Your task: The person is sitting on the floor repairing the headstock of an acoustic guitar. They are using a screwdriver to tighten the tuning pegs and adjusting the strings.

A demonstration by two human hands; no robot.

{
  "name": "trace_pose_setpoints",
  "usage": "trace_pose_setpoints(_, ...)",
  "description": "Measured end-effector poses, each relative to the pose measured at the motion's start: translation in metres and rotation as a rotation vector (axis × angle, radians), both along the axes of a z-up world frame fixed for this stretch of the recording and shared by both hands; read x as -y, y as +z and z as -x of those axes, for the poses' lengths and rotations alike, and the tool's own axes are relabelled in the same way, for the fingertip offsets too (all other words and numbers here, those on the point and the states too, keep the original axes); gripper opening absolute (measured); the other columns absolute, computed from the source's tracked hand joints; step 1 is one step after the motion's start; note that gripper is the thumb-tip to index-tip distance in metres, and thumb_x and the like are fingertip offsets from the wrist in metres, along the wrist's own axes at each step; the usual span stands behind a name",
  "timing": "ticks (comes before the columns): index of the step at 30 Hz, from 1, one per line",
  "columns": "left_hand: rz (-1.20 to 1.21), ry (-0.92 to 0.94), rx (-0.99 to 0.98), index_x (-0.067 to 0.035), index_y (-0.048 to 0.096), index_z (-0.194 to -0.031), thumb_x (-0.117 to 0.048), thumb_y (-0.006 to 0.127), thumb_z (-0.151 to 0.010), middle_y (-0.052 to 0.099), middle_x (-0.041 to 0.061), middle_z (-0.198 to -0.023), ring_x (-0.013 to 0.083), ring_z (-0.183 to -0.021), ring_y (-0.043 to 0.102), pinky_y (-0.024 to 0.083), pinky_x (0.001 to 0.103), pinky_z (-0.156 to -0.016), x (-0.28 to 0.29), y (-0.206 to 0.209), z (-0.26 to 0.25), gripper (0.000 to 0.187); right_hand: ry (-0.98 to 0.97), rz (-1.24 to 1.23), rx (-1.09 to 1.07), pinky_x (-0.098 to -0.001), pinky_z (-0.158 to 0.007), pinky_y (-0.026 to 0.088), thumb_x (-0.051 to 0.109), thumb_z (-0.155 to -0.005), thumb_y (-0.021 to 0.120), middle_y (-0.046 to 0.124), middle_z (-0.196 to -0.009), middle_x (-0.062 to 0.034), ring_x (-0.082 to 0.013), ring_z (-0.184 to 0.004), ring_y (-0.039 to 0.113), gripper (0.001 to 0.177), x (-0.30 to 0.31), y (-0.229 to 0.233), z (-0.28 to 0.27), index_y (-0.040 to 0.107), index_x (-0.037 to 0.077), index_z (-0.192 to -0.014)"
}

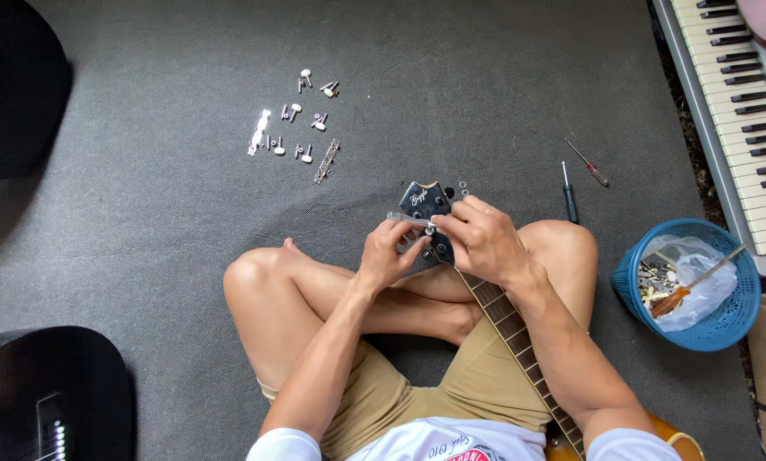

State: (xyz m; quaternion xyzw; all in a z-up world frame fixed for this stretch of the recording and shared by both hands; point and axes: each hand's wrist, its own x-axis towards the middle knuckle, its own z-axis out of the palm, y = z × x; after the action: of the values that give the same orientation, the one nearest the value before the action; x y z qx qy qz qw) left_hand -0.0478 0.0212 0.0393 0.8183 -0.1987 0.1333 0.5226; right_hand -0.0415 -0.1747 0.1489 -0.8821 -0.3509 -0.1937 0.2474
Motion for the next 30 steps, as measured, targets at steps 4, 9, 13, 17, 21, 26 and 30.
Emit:
trace_pose_setpoints(4,0.080,0.031,0.000,-0.011,0.076,-0.097,-0.023,0.083,-0.085,0.068,0.006,-0.078,0.0214,-0.062,0.066,0.056,0.032,-0.054,0.006,0.003,0.001,0.019,0.004,0.001,-0.047,-0.0359,-0.065,0.054,0.008,-0.095,0.064,0.054,-0.068,-0.0057,-0.0252,-0.069,0.062,0.008,-0.001,-0.005,-0.001,0.072,0.009,-0.093)
trace_pose_setpoints(9,0.103,0.063,-0.005,-0.014,0.077,-0.095,-0.025,0.081,-0.088,0.069,0.004,-0.081,0.0182,-0.064,0.065,0.056,0.029,-0.054,0.010,-0.001,0.001,0.015,0.068,-0.160,-0.392,-0.0445,-0.074,0.058,0.022,-0.088,0.078,0.070,-0.087,-0.0150,-0.0334,-0.079,0.071,0.051,0.008,0.012,0.004,0.063,0.007,-0.134)
trace_pose_setpoints(13,0.143,0.054,-0.031,-0.013,0.078,-0.095,-0.022,0.082,-0.086,0.070,0.004,-0.086,0.0164,-0.066,0.065,0.056,0.028,-0.055,0.009,-0.005,0.001,0.013,0.053,-0.164,-0.470,-0.0497,-0.080,0.055,0.007,-0.080,0.080,0.070,-0.099,-0.0180,-0.0347,-0.085,0.069,0.058,0.021,-0.018,-0.003,0.059,0.000,-0.134)
trace_pose_setpoints(17,0.166,-0.001,-0.111,-0.010,0.079,-0.098,-0.015,0.081,-0.083,0.071,0.007,-0.094,0.0185,-0.070,0.065,0.058,0.027,-0.059,0.009,-0.012,-0.001,0.016,0.095,-0.236,-0.425,-0.0453,-0.077,0.054,0.016,-0.090,0.075,0.068,-0.097,-0.0126,-0.0310,-0.084,0.067,0.016,0.007,-0.035,-0.011,0.072,0.004,-0.100)
trace_pose_setpoints(21,0.110,-0.010,-0.054,-0.010,0.077,-0.096,-0.020,0.078,-0.085,0.069,0.010,-0.096,0.0295,-0.069,0.066,0.058,0.041,-0.059,0.008,-0.001,0.001,0.015,0.081,-0.280,-0.319,-0.0450,-0.079,0.054,0.014,-0.085,0.081,0.069,-0.089,-0.0122,-0.0334,-0.083,0.068,0.013,0.003,-0.068,-0.017,0.075,0.003,-0.086)
trace_pose_setpoints(26,0.104,0.093,-0.020,-0.008,0.068,-0.092,-0.020,0.082,-0.085,0.063,0.010,-0.076,0.0283,-0.058,0.066,0.056,0.039,-0.052,0.012,-0.026,0.003,0.019,0.050,-0.322,-0.202,-0.0345,-0.074,0.047,0.026,-0.087,0.080,0.068,-0.080,0.0004,-0.0221,-0.075,0.065,0.013,-0.001,-0.083,-0.021,0.074,0.016,-0.081)
trace_pose_setpoints(30,0.115,0.112,0.023,-0.011,0.075,-0.093,-0.019,0.077,-0.088,0.065,0.005,-0.076,0.0227,-0.057,0.065,0.055,0.034,-0.052,0.010,-0.021,-0.003,0.010,-0.013,-0.358,-0.166,-0.0318,-0.072,0.046,0.027,-0.084,0.084,0.061,-0.077,0.0043,-0.0186,-0.073,0.062,0.020,-0.006,-0.101,-0.025,0.069,0.017,-0.077)
